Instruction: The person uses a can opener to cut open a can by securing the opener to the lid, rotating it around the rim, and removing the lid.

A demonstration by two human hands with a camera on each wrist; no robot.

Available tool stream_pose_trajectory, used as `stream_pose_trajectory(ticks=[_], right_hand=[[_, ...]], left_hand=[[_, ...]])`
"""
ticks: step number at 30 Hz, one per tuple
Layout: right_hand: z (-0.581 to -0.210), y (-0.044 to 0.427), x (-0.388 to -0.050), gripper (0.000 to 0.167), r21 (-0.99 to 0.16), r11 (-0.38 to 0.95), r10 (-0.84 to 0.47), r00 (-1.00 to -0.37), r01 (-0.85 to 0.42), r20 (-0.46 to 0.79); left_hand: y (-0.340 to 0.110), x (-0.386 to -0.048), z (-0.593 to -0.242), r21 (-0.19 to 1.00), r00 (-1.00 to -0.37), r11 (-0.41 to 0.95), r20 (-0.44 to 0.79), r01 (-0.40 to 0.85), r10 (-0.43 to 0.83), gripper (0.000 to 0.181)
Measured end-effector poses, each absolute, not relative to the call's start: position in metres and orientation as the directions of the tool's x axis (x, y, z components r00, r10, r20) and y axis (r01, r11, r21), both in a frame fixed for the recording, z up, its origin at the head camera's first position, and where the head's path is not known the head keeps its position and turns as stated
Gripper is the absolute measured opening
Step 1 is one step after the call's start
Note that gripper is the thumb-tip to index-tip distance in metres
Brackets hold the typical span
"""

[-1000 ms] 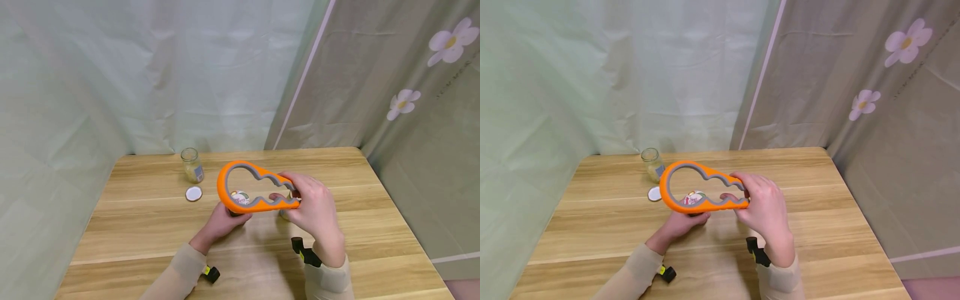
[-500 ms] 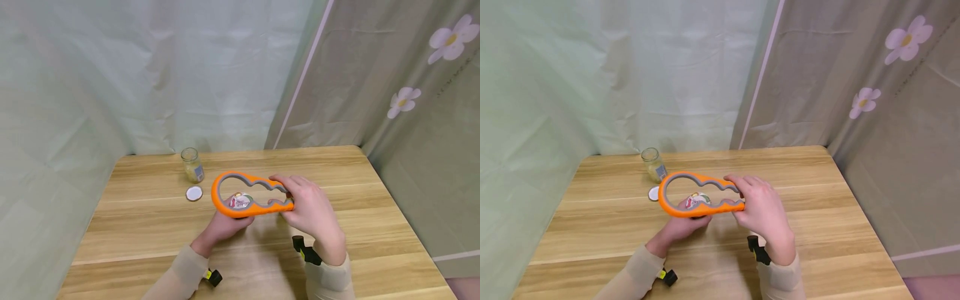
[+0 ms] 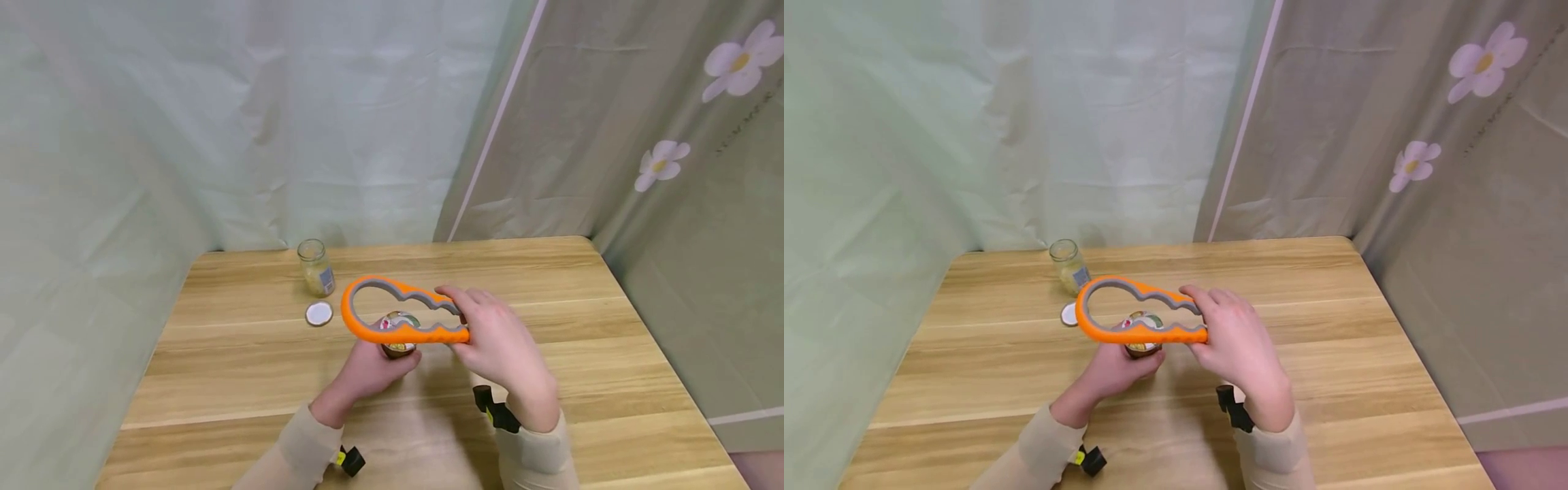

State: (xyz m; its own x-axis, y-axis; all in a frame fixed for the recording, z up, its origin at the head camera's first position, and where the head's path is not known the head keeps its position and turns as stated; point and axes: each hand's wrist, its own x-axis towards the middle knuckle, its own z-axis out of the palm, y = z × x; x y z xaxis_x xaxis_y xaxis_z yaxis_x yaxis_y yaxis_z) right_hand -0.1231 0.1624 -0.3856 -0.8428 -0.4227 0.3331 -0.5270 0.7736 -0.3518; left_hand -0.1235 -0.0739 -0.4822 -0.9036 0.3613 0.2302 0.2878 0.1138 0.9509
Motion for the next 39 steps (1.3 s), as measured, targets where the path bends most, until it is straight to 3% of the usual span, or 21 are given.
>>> stream_pose_trajectory(ticks=[4, 10, 24, 39], right_hand=[[-0.39, 0.159, -0.123, 0.073, -0.338, 0.792, -0.415, -0.854, -0.509, 0.314], [-0.392, 0.152, -0.122, 0.071, -0.312, 0.822, -0.407, -0.875, -0.476, 0.262], [-0.394, 0.139, -0.114, 0.083, -0.325, 0.838, -0.397, -0.899, -0.438, 0.188], [-0.395, 0.109, -0.098, 0.098, -0.218, 0.921, -0.286, -0.941, -0.322, 0.181]], left_hand=[[-0.074, -0.124, -0.482, 0.953, -0.904, 0.101, 0.232, 0.285, 0.36, 0.04], [-0.075, -0.124, -0.479, 0.973, -0.929, 0.122, 0.142, 0.194, 0.342, 0.044], [-0.076, -0.123, -0.473, 0.98, -0.953, 0.162, 0.064, 0.116, 0.295, 0.049], [-0.077, -0.128, -0.477, 0.968, -0.975, 0.175, 0.149, 0.178, 0.164, 0.05]])
